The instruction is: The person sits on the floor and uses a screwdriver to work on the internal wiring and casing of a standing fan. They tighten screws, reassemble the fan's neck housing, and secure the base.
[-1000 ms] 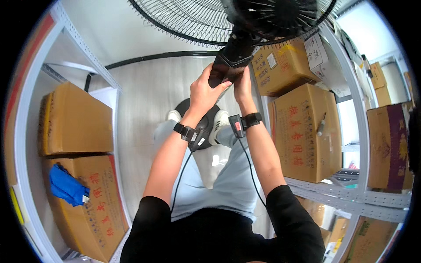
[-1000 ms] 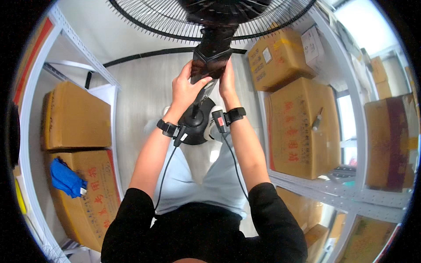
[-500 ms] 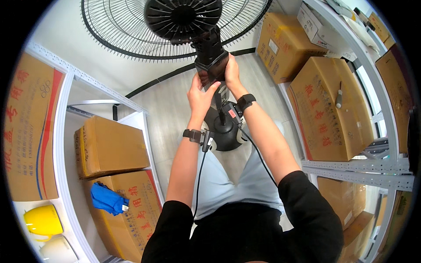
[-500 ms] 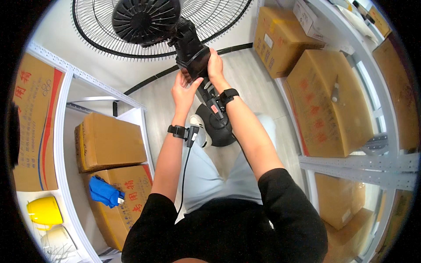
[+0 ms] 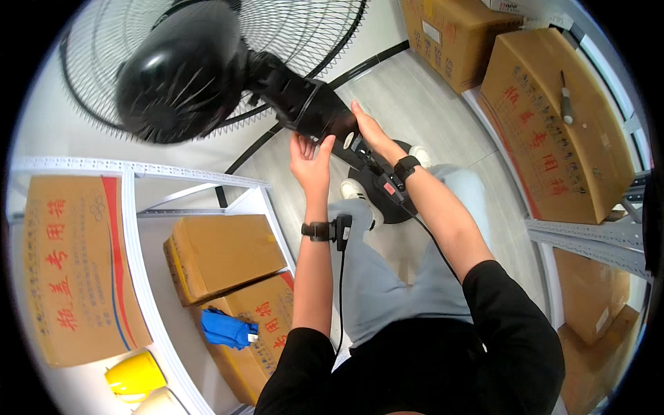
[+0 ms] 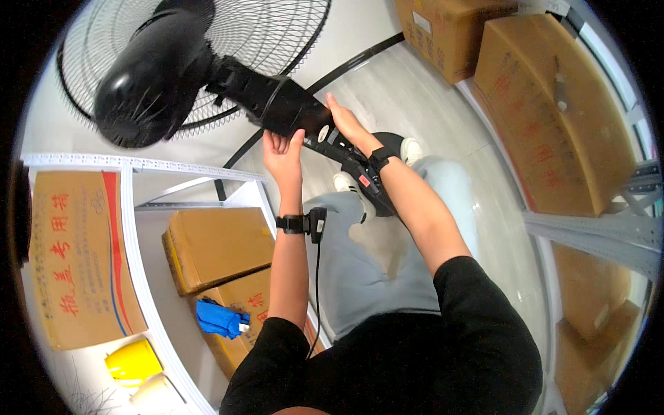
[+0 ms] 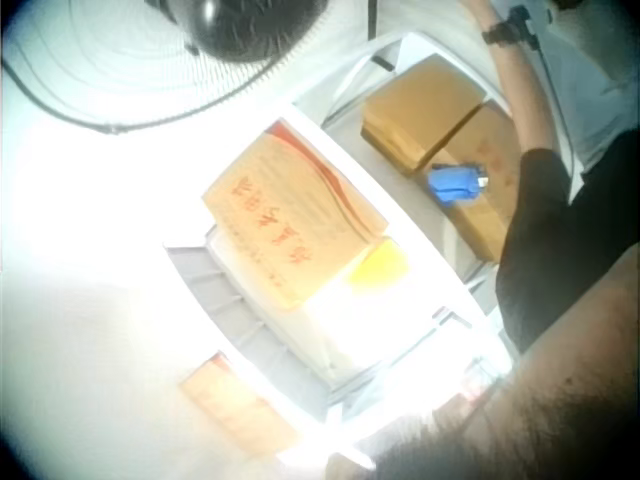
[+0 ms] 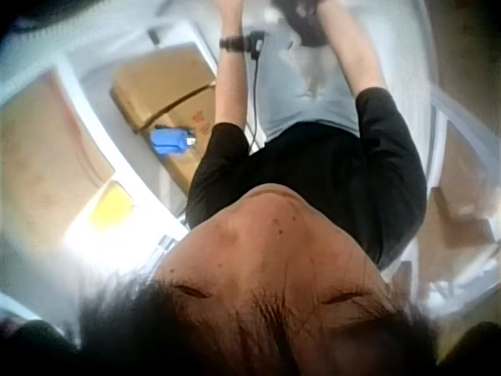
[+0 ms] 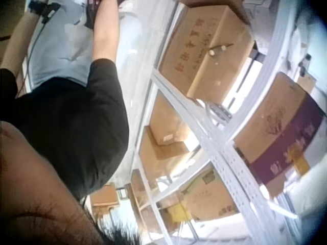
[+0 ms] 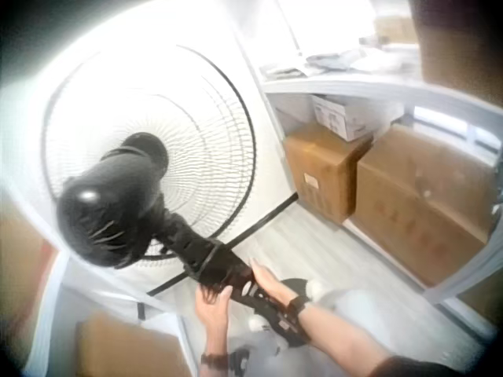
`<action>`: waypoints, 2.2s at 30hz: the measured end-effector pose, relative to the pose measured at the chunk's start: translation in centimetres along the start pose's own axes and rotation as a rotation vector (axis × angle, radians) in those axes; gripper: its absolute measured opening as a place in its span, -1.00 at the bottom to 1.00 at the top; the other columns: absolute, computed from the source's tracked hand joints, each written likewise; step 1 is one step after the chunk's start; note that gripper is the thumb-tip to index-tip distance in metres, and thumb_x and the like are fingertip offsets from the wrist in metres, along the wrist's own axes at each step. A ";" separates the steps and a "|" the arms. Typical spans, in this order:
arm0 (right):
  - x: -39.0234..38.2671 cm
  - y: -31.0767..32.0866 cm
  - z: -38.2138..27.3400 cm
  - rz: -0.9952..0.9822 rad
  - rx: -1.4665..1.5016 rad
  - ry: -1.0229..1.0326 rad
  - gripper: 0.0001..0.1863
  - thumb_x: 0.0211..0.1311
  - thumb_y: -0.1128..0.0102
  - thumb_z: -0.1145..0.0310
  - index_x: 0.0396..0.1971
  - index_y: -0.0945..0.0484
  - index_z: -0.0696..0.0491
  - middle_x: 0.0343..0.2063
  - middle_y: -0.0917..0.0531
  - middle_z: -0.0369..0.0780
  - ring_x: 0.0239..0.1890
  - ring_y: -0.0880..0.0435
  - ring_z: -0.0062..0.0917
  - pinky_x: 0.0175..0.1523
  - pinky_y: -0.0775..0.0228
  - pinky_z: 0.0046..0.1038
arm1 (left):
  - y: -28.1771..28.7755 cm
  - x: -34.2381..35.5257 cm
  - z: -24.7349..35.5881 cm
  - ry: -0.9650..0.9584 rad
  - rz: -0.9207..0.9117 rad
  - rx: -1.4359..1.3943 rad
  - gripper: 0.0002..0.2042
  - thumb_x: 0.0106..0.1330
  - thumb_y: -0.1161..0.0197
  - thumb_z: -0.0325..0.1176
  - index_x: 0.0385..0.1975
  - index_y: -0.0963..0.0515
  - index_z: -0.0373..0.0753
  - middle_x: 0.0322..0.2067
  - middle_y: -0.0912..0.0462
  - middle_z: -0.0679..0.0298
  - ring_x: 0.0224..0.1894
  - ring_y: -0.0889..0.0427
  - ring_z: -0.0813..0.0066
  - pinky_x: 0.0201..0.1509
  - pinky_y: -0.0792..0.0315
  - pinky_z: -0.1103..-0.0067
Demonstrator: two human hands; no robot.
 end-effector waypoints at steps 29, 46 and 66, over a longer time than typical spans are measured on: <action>0.0 -1.5 2.3 -0.024 0.192 0.101 -0.25 0.53 0.29 -0.04 -0.52 -0.70 0.27 -0.67 -0.64 -0.22 -0.57 -0.57 -0.57 -0.34 -0.37 -0.54 | 1.3 -3.7 -2.9 -0.128 0.238 0.573 -0.19 0.24 -0.08 0.43 -0.35 -0.55 -0.47 -0.40 -0.61 0.20 -0.36 -0.53 0.38 -0.22 -0.44 0.45; -0.2 -3.8 1.4 -0.026 0.103 0.005 -0.21 0.49 0.31 -0.20 -0.39 -0.72 0.21 -0.46 -0.74 -0.12 -0.31 -0.70 -0.38 -0.06 -0.46 -0.39 | 2.6 -3.3 -7.4 0.051 0.126 0.082 -0.47 0.16 -0.27 -0.67 0.16 -0.30 -0.45 0.13 -0.46 0.04 0.13 -0.50 0.26 0.23 -0.44 0.38; -18.9 33.6 -19.9 0.818 -0.815 0.296 -0.57 0.29 -0.12 0.09 0.00 -0.64 0.05 -0.10 -0.72 -0.14 -0.05 -0.70 -0.34 0.06 -0.49 -0.38 | 2.4 -3.5 -8.3 0.042 0.092 -0.060 -0.42 0.18 -0.45 -0.45 0.12 -0.27 -0.37 0.01 -0.45 0.13 -0.02 -0.50 0.38 0.15 -0.39 0.47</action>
Point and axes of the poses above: each hand's wrist, its own x-axis towards the middle knuckle, its own y-axis out of the back of the hand, z = x × y, the point moved 8 cm from there along x, towards the middle knuckle
